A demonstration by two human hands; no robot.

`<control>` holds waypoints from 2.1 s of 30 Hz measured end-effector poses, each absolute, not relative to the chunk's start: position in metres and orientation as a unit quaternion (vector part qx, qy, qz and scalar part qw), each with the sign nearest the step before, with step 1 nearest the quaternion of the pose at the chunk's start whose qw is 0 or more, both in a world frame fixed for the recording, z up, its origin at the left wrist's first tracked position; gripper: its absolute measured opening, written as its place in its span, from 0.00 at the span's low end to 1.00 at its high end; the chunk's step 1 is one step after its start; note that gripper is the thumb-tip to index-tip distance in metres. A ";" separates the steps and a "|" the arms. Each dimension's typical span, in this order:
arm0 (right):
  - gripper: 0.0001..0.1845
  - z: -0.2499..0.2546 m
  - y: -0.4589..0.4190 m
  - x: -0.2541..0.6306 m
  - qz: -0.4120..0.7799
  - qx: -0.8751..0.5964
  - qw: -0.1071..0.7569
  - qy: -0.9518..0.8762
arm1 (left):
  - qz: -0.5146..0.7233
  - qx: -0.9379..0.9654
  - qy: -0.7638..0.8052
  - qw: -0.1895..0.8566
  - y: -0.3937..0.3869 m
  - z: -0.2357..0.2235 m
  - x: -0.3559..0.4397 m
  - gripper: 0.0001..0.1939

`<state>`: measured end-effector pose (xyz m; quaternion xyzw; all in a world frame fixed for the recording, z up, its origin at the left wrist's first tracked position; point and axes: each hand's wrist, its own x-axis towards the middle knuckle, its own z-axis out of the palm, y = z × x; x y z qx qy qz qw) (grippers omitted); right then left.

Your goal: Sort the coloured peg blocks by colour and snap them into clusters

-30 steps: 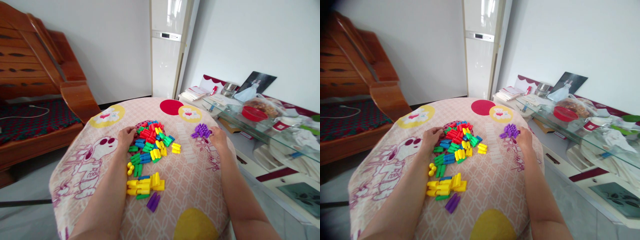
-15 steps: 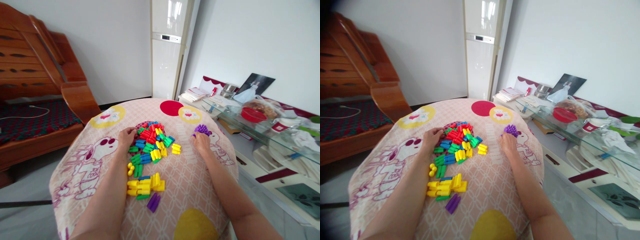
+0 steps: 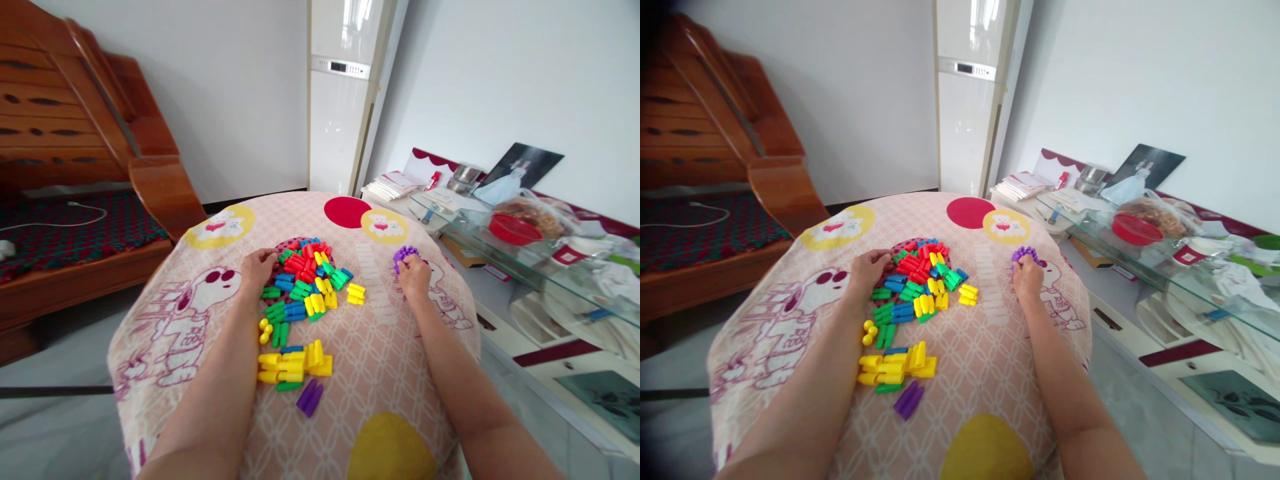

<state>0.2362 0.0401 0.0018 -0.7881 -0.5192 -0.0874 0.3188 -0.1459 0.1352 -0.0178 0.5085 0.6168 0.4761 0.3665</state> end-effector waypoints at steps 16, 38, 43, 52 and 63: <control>0.08 0.009 0.037 0.235 -0.099 -0.796 0.294 -0.520 | 0.485 0.508 0.609 0.369 0.132 -0.016 -0.144 0.16; 0.15 0.037 -0.110 0.045 0.088 -0.321 -0.041 -0.942 | 0.478 0.522 0.611 0.354 0.140 -0.023 -0.147 0.16; 0.13 0.046 -0.110 0.051 0.099 -0.335 -0.049 -0.936 | 0.473 0.517 0.612 0.366 0.134 -0.016 -0.145 0.16; 0.06 0.050 -0.111 0.058 0.220 -0.352 0.014 -0.910 | 0.464 0.518 0.623 0.359 0.132 -0.014 -0.144 0.17; 0.14 0.081 -0.048 0.180 0.268 -0.553 0.439 -0.655 | 0.457 0.527 0.627 0.346 0.136 -0.018 -0.146 0.17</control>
